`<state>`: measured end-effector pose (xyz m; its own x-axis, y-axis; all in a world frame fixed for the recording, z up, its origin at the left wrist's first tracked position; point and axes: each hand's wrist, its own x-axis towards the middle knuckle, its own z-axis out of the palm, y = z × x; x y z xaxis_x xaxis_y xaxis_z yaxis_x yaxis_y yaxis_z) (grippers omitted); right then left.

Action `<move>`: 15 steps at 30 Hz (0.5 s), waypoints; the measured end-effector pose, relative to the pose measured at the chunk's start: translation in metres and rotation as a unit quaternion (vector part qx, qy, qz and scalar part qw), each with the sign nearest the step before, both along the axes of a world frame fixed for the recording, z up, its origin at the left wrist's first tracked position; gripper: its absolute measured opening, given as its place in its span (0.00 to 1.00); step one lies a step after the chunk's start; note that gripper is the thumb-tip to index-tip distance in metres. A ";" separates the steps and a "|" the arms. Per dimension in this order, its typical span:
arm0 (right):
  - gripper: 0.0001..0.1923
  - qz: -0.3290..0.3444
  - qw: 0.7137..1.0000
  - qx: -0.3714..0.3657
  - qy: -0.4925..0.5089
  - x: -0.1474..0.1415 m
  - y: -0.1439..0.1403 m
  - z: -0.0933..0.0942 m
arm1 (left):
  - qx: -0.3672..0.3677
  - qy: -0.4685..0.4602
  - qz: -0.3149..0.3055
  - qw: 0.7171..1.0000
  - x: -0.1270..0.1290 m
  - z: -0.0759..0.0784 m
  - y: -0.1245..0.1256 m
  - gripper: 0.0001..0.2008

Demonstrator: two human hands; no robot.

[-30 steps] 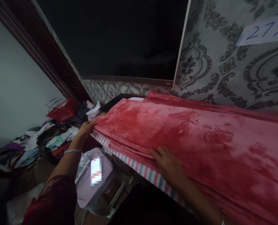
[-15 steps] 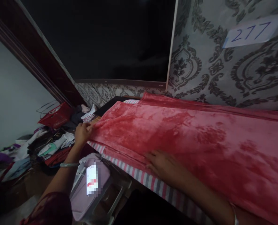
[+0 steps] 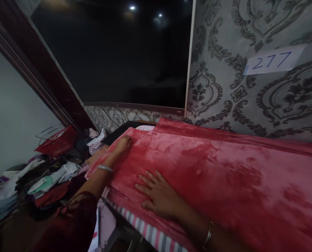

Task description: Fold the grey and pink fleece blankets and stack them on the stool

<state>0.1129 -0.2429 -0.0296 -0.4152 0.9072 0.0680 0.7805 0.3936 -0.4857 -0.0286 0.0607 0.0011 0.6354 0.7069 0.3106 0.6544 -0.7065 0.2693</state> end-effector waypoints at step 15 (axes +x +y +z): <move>0.35 0.009 0.996 -0.040 0.083 0.007 0.001 -0.004 | 0.021 0.134 -0.006 0.991 0.081 -0.004 0.079 0.16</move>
